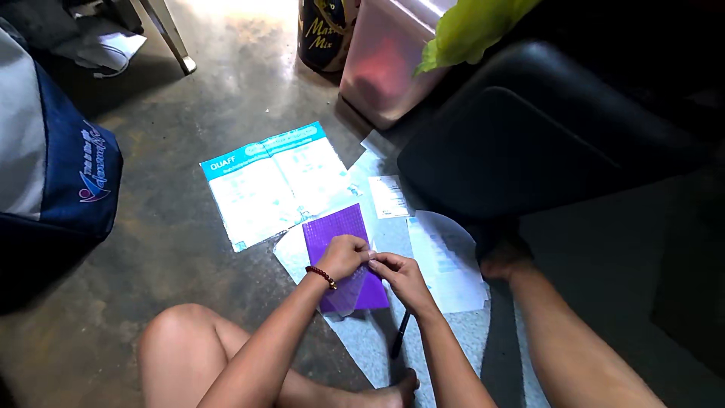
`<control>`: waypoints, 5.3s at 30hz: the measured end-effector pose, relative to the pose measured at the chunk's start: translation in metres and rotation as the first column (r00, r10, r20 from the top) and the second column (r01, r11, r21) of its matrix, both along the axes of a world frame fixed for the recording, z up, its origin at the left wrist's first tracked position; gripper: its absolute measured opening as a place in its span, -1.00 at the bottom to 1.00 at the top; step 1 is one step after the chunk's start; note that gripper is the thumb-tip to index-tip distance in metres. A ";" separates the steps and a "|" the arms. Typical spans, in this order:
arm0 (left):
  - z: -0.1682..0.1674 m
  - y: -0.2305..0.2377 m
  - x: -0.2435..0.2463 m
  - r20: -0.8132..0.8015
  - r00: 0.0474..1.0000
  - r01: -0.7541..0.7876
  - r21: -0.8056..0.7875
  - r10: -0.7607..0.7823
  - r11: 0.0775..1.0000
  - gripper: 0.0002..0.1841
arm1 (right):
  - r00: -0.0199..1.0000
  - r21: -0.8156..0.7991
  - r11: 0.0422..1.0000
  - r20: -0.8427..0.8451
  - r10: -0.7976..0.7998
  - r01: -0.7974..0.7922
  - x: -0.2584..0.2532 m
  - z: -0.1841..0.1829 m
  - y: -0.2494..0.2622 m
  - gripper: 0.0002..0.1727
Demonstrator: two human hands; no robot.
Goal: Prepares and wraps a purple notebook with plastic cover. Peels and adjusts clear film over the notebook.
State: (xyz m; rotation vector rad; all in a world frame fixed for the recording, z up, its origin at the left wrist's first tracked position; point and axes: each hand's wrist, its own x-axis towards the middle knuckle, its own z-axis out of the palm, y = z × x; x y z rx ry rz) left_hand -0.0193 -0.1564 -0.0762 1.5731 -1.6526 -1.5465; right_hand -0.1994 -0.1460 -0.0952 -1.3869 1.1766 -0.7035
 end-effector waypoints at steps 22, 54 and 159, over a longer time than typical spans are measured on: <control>-0.008 0.007 -0.001 -0.005 0.974 -0.224 0.086 0.225 0.971 -0.72 | 0.948 0.117 0.955 -0.200 -0.247 0.274 0.018 0.004 -0.001 -0.86; -0.006 0.016 -0.004 0.013 0.917 -0.395 0.154 0.398 0.906 -0.73 | 0.896 -0.010 0.982 -0.408 -0.174 0.187 0.037 0.007 -0.007 -0.70; -0.009 0.077 0.013 -0.074 0.971 -0.237 -0.240 0.225 0.941 -0.70 | 0.982 -0.032 0.999 -0.188 0.011 -0.017 0.010 0.002 0.016 -0.65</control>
